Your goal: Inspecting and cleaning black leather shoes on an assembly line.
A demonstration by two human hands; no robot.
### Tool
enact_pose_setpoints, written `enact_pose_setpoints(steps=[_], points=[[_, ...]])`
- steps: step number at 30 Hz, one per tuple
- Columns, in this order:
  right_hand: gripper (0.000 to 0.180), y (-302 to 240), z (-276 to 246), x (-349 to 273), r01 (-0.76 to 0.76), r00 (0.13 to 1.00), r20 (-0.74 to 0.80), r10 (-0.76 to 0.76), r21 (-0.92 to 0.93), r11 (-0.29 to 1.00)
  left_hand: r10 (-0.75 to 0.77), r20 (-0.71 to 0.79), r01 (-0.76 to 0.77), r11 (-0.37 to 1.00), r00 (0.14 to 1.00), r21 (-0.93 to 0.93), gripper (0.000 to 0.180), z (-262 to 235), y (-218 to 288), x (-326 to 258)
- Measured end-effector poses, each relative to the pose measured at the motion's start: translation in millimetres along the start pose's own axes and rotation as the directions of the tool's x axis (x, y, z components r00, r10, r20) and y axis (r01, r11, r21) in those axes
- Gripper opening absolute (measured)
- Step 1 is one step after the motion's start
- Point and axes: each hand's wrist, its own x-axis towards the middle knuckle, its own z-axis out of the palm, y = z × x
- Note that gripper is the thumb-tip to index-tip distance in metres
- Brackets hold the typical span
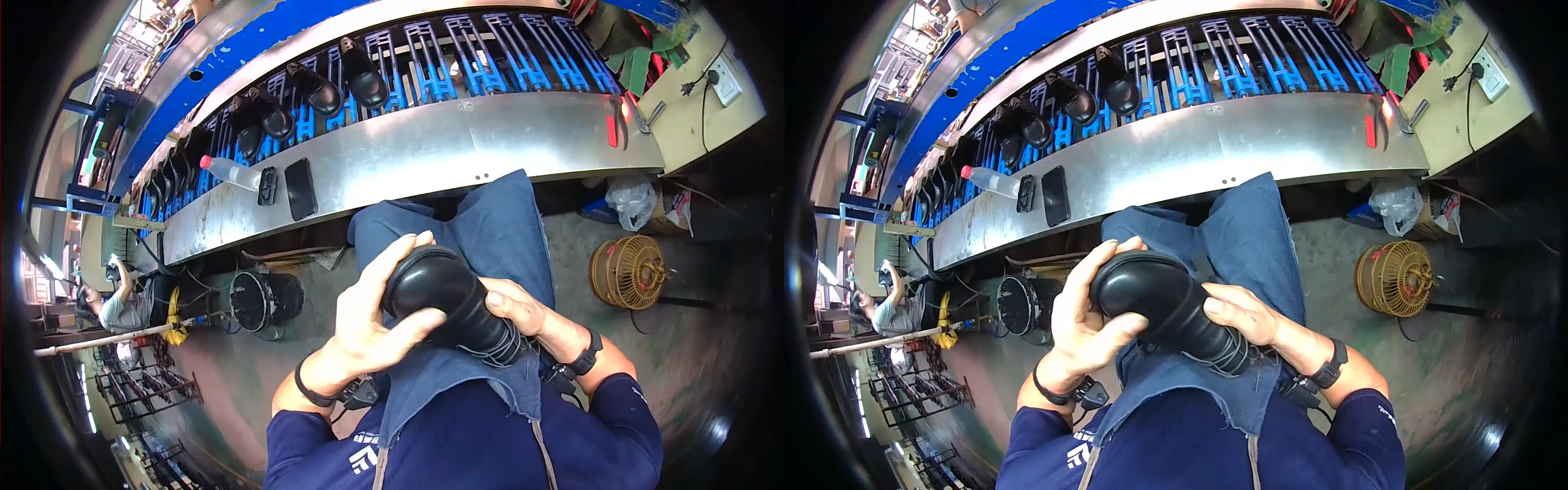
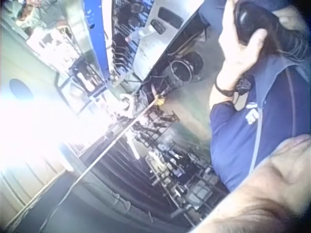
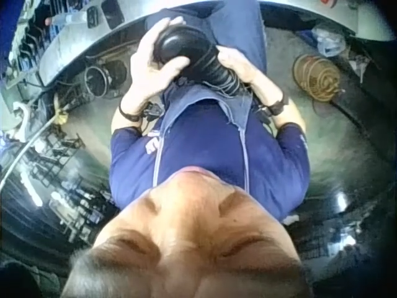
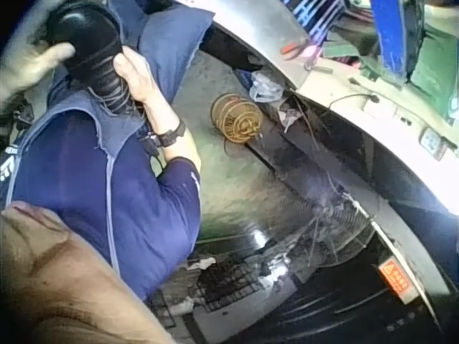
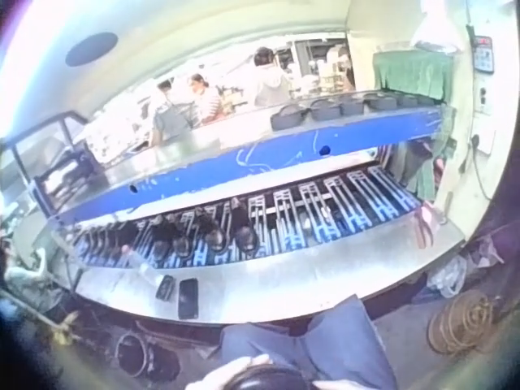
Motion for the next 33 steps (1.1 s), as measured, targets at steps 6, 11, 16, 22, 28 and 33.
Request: enact_pose_setpoints(steps=[6,11,16,22,28,33], points=[[0.05,-7.1,5.1,-4.1,-0.027,0.998,-0.049,0.029,0.037,0.999,0.168,-0.137,-0.147,0.977,0.976,0.155,0.083,21.0,-26.2,0.6],[0.048,-22.3,7.4,1.8,-0.001,0.982,-0.189,0.021,0.103,0.995,-0.319,-0.138,0.213,0.841,0.938,-0.498,0.083,44.2,-46.6,-9.8],[0.059,-64.4,46.9,25.5,-0.296,0.923,-0.355,0.146,-0.415,0.861,-0.309,0.094,0.263,0.568,0.946,-0.78,0.071,-2.9,-107.1,11.1],[0.06,-99.0,15.7,24.9,-0.085,0.987,-0.136,-0.081,-0.886,0.455,-0.242,0.185,0.269,0.381,0.952,-0.885,0.077,-9.7,-113.5,7.8],[0.064,-68.2,12.8,72.9,0.111,0.899,-0.138,-0.415,-0.846,0.522,-0.364,0.195,0.351,0.435,0.911,-0.829,0.075,3.3,-121.3,5.1],[0.052,-24.2,13.0,26.1,0.115,0.909,-0.162,-0.384,-0.788,0.605,-0.35,0.128,0.299,0.493,0.928,-0.817,0.075,12.0,-127.1,6.3]])
